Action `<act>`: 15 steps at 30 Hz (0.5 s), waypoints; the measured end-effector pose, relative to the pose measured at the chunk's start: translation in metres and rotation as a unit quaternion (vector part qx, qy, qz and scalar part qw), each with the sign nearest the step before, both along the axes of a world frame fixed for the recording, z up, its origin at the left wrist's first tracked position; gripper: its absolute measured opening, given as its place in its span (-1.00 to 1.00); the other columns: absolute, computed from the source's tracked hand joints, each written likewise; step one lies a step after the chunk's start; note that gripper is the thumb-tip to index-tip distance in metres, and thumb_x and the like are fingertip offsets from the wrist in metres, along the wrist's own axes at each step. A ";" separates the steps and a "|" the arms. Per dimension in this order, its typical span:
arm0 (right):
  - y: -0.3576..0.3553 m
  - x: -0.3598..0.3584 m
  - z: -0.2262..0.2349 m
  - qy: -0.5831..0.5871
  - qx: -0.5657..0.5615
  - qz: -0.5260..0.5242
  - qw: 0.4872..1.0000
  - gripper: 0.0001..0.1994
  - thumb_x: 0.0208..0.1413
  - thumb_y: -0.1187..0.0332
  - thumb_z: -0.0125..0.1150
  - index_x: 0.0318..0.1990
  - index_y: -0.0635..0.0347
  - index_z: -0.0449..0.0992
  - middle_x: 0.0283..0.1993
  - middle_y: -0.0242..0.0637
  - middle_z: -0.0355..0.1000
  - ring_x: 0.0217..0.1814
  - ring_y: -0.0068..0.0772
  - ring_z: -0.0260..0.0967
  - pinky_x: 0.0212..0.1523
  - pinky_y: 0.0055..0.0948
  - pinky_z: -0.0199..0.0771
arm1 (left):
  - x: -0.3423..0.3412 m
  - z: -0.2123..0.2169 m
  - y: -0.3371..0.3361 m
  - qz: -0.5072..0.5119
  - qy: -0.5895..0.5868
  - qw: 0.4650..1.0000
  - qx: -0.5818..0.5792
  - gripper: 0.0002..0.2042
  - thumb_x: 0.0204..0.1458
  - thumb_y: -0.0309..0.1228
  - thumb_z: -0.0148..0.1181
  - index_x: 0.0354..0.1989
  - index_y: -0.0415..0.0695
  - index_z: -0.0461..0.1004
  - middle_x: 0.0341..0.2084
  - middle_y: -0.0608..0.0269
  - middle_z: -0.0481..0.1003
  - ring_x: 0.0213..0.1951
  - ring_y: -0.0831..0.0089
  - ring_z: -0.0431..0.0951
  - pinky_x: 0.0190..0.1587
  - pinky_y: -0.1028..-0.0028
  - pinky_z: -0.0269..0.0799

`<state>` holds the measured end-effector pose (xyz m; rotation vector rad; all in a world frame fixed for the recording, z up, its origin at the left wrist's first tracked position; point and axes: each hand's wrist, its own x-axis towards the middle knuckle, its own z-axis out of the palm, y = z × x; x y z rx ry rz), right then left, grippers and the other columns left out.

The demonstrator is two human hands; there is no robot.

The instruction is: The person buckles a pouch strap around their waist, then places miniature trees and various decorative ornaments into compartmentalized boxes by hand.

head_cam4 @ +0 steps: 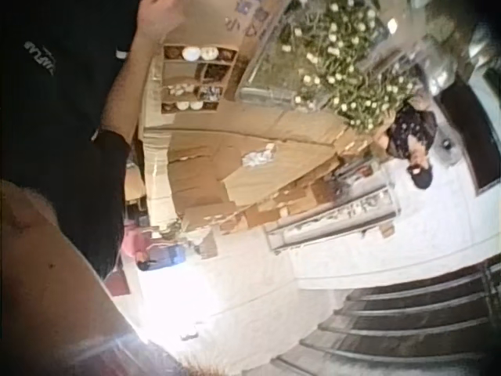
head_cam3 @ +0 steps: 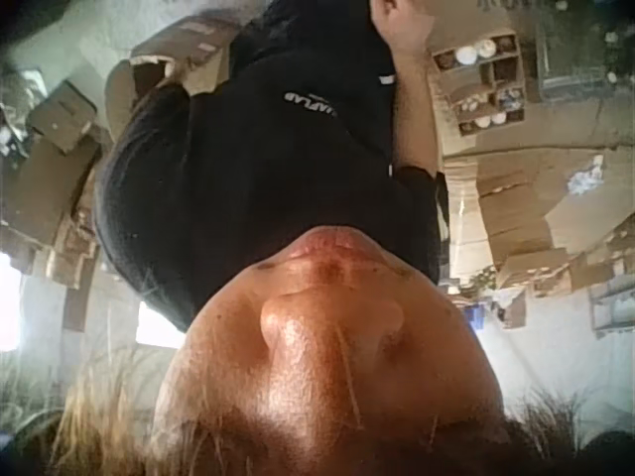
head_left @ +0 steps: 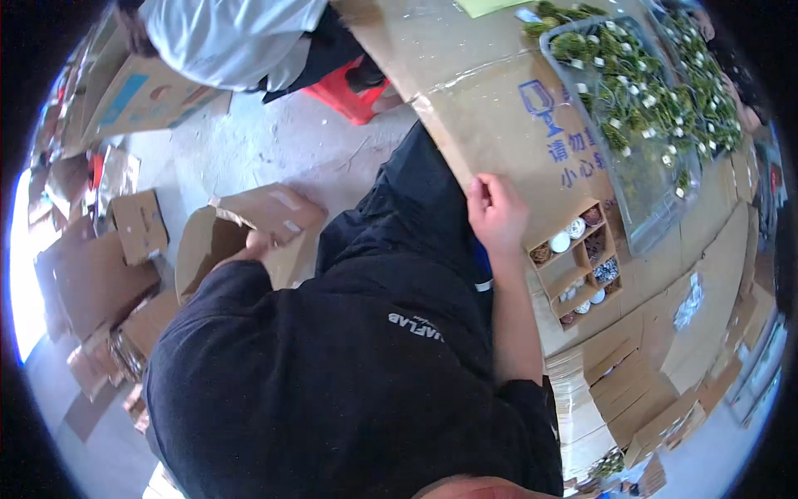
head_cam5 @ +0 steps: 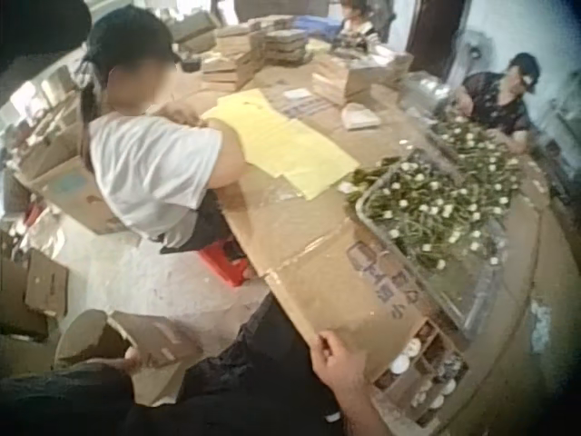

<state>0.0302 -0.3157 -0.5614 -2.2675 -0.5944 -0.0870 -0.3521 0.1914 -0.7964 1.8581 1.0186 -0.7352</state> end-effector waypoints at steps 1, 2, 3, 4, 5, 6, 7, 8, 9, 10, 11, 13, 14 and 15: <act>-0.004 0.003 -0.005 -0.012 -0.002 -0.004 1.000 -0.94 0.08 0.41 0.25 -0.31 0.14 0.52 -0.42 -0.25 0.46 -0.41 -0.16 0.46 -0.39 -0.25 0.47 | 0.023 -0.005 -0.029 -0.121 0.075 0.979 0.148 -0.66 0.12 -0.18 0.01 -0.27 -0.13 0.67 -0.37 0.14 0.65 -0.27 0.11 0.65 -0.18 0.20 0.53; -0.005 0.001 -0.009 -0.019 -0.005 -0.005 1.000 -0.94 0.06 0.42 0.25 -0.32 0.14 0.51 -0.42 -0.25 0.46 -0.40 -0.15 0.46 -0.39 -0.25 0.47 | 0.043 0.006 -0.062 -0.297 0.080 0.933 0.189 -0.69 0.11 -0.19 0.04 -0.31 -0.12 0.66 -0.35 0.13 0.65 -0.25 0.08 0.64 -0.20 0.18 0.53; -0.009 0.003 -0.011 -0.027 -0.013 -0.013 0.999 -0.95 0.04 0.43 0.25 -0.35 0.12 0.49 -0.42 -0.26 0.46 -0.40 -0.15 0.46 -0.40 -0.25 0.47 | 0.089 0.020 -0.105 -0.408 0.149 0.870 0.233 -0.68 0.09 -0.17 0.06 -0.29 -0.13 0.65 -0.33 0.04 0.64 -0.22 0.06 0.64 -0.16 0.14 0.52; -0.003 0.002 -0.002 -0.020 0.004 -0.014 1.000 -0.94 0.03 0.42 0.25 -0.36 0.12 0.49 -0.41 -0.27 0.47 -0.40 -0.15 0.46 -0.41 -0.25 0.47 | 0.093 0.027 -0.112 -0.202 0.129 0.934 0.266 -0.65 0.04 -0.13 0.14 -0.28 -0.18 0.64 -0.34 -0.03 0.63 -0.19 0.04 0.63 -0.11 0.12 0.51; -0.003 0.004 -0.001 -0.017 0.001 -0.022 1.000 -0.94 0.03 0.42 0.25 -0.36 0.12 0.49 -0.41 -0.28 0.47 -0.41 -0.16 0.46 -0.42 -0.25 0.47 | 0.128 0.043 -0.142 -0.002 0.066 0.981 0.183 -0.62 0.00 -0.13 0.20 -0.30 -0.26 0.62 -0.34 -0.11 0.61 -0.18 -0.01 0.63 -0.09 0.13 0.50; -0.003 0.004 -0.005 -0.024 -0.022 -0.034 0.999 -0.93 0.03 0.41 0.26 -0.36 0.11 0.49 -0.43 -0.29 0.46 -0.43 -0.16 0.46 -0.44 -0.24 0.47 | 0.162 0.065 -0.166 0.021 0.003 0.985 0.170 -0.63 0.03 -0.16 0.18 -0.27 -0.29 0.61 -0.32 -0.16 0.61 -0.15 -0.02 0.62 -0.08 0.17 0.49; 0.001 0.006 -0.007 -0.031 -0.003 -0.032 0.999 -0.94 0.02 0.40 0.26 -0.36 0.11 0.49 -0.44 -0.29 0.46 -0.44 -0.17 0.45 -0.45 -0.24 0.47 | 0.184 0.077 -0.172 -0.008 -0.019 0.991 0.135 -0.64 0.03 -0.18 0.18 -0.25 -0.30 0.61 -0.30 -0.17 0.61 -0.13 -0.02 0.62 -0.06 0.17 0.48; 0.003 0.005 -0.008 -0.036 0.012 -0.029 0.999 -0.94 0.02 0.40 0.26 -0.37 0.11 0.50 -0.46 -0.29 0.45 -0.45 -0.18 0.45 -0.45 -0.25 0.47 | 0.204 0.084 -0.179 -0.035 -0.038 0.994 0.096 -0.65 0.04 -0.20 0.19 -0.23 -0.31 0.60 -0.27 -0.18 0.61 -0.12 -0.02 0.62 -0.04 0.18 0.48; -0.001 0.006 -0.009 -0.048 0.016 -0.029 0.998 -0.94 0.03 0.40 0.26 -0.38 0.11 0.50 -0.49 -0.29 0.43 -0.47 -0.19 0.44 -0.47 -0.26 0.46 | 0.236 0.098 -0.201 -0.038 -0.031 0.997 0.060 -0.65 0.04 -0.21 0.20 -0.19 -0.29 0.59 -0.25 -0.16 0.61 -0.09 0.01 0.62 -0.02 0.20 0.47; -0.003 0.006 -0.007 -0.051 0.012 -0.035 0.998 -0.94 0.03 0.40 0.26 -0.38 0.11 0.50 -0.49 -0.29 0.43 -0.47 -0.19 0.44 -0.47 -0.26 0.46 | 0.266 0.107 -0.215 -0.038 -0.025 0.999 0.027 -0.65 0.04 -0.22 0.21 -0.15 -0.28 0.58 -0.22 -0.14 0.62 -0.07 0.04 0.62 -0.01 0.21 0.47; 0.000 0.005 -0.002 -0.040 0.021 -0.034 0.998 -0.94 0.02 0.40 0.26 -0.38 0.11 0.50 -0.49 -0.30 0.43 -0.47 -0.20 0.44 -0.47 -0.26 0.46 | 0.278 0.086 -0.211 -0.080 -0.069 0.994 0.026 -0.64 0.04 -0.23 0.22 -0.12 -0.27 0.57 -0.19 -0.10 0.62 -0.08 0.08 0.62 -0.01 0.23 0.47; 0.004 0.007 0.004 -0.031 0.031 -0.016 0.999 -0.95 0.02 0.42 0.26 -0.39 0.11 0.49 -0.49 -0.30 0.43 -0.48 -0.21 0.44 -0.47 -0.27 0.45 | 0.288 0.030 -0.204 -0.084 -0.193 0.978 -0.007 -0.65 0.07 -0.24 0.21 -0.11 -0.29 0.54 -0.26 0.06 0.63 -0.19 0.30 0.62 -0.10 0.32 0.48; 0.001 0.008 0.002 -0.031 0.033 -0.026 0.999 -0.94 0.01 0.42 0.26 -0.39 0.11 0.50 -0.49 -0.31 0.43 -0.48 -0.22 0.44 -0.47 -0.27 0.45 | 0.303 0.025 -0.209 -0.096 -0.199 0.975 -0.016 -0.65 0.07 -0.24 0.21 -0.11 -0.29 0.54 -0.26 0.06 0.63 -0.19 0.30 0.62 -0.10 0.32 0.48; -0.001 0.007 0.001 -0.032 0.035 -0.039 0.998 -0.94 0.01 0.41 0.26 -0.39 0.10 0.50 -0.49 -0.31 0.43 -0.48 -0.22 0.44 -0.47 -0.27 0.45 | 0.317 0.027 -0.214 -0.069 -0.170 0.981 -0.062 -0.69 0.08 -0.26 0.20 -0.16 -0.29 0.54 -0.33 0.14 0.60 -0.25 0.38 0.57 -0.15 0.36 0.47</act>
